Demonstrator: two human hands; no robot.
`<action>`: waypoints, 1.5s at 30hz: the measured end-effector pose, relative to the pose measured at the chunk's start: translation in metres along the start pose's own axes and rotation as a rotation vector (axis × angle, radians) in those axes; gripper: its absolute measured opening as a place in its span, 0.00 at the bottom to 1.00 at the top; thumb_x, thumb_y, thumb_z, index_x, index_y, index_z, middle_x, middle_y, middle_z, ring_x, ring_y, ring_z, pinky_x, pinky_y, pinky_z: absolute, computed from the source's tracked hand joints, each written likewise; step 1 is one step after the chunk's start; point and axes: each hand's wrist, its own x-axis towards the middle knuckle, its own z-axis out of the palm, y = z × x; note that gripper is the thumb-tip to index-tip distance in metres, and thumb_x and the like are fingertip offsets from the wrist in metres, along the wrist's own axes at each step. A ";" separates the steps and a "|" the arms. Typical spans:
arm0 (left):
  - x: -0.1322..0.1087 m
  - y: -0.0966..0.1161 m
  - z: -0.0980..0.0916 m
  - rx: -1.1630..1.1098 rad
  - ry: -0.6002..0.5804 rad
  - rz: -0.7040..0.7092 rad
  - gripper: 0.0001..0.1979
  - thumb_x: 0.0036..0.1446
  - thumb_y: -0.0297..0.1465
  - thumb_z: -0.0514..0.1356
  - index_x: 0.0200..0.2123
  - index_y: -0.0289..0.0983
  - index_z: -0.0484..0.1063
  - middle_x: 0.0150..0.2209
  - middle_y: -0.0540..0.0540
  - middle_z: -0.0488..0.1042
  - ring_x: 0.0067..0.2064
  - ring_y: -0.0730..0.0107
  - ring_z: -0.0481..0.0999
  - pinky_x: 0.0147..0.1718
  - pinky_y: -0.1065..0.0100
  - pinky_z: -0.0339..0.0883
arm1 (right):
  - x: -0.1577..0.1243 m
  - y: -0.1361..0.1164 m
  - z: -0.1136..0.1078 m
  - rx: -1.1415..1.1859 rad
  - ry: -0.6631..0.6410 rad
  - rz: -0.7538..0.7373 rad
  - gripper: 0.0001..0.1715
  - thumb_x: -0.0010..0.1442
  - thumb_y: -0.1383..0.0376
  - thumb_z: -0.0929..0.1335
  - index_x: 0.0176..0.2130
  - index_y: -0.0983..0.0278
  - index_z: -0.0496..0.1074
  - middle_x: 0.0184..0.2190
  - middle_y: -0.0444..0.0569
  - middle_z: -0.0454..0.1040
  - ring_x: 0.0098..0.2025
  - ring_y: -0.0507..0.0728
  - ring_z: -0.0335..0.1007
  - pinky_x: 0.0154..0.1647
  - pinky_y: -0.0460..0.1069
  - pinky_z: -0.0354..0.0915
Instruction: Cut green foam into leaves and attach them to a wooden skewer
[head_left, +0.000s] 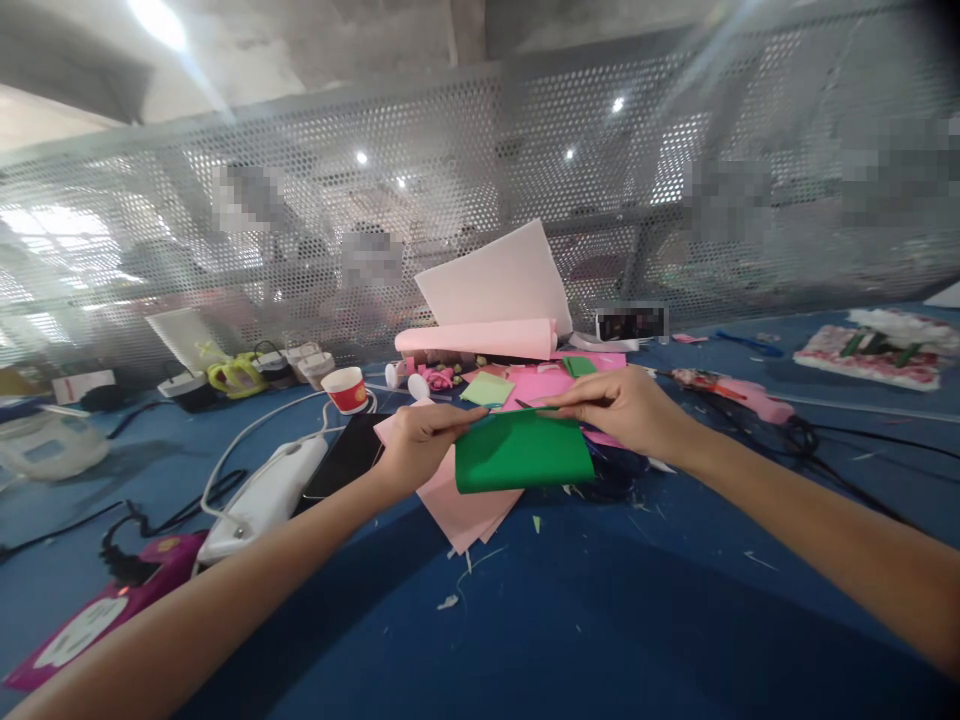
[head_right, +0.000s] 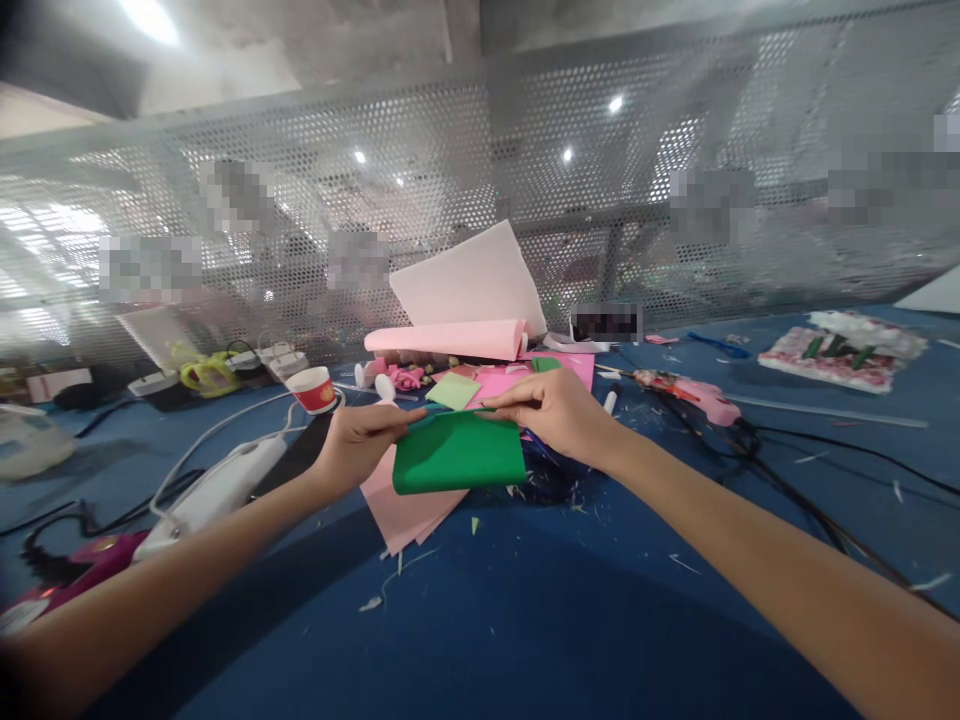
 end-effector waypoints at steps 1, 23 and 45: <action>0.000 0.001 0.000 0.000 0.000 0.000 0.12 0.55 0.25 0.59 0.41 0.40 0.79 0.33 0.46 0.81 0.32 0.70 0.78 0.28 0.71 0.74 | 0.000 -0.001 0.000 0.010 0.014 0.001 0.10 0.54 0.64 0.70 0.37 0.56 0.81 0.36 0.46 0.81 0.38 0.60 0.78 0.37 0.53 0.75; 0.004 0.006 -0.003 0.010 -0.079 0.055 0.13 0.56 0.24 0.58 0.43 0.38 0.78 0.36 0.43 0.81 0.34 0.69 0.79 0.30 0.71 0.74 | -0.001 -0.003 -0.001 0.043 0.031 0.022 0.09 0.53 0.66 0.70 0.36 0.58 0.81 0.35 0.48 0.81 0.36 0.59 0.78 0.38 0.52 0.76; 0.002 0.001 0.000 -0.002 -0.027 -0.107 0.16 0.55 0.28 0.61 0.47 0.37 0.76 0.29 0.47 0.80 0.27 0.74 0.76 0.28 0.73 0.73 | -0.007 0.008 -0.002 -0.070 0.111 -0.175 0.19 0.58 0.64 0.68 0.48 0.66 0.76 0.27 0.48 0.81 0.23 0.51 0.72 0.22 0.46 0.66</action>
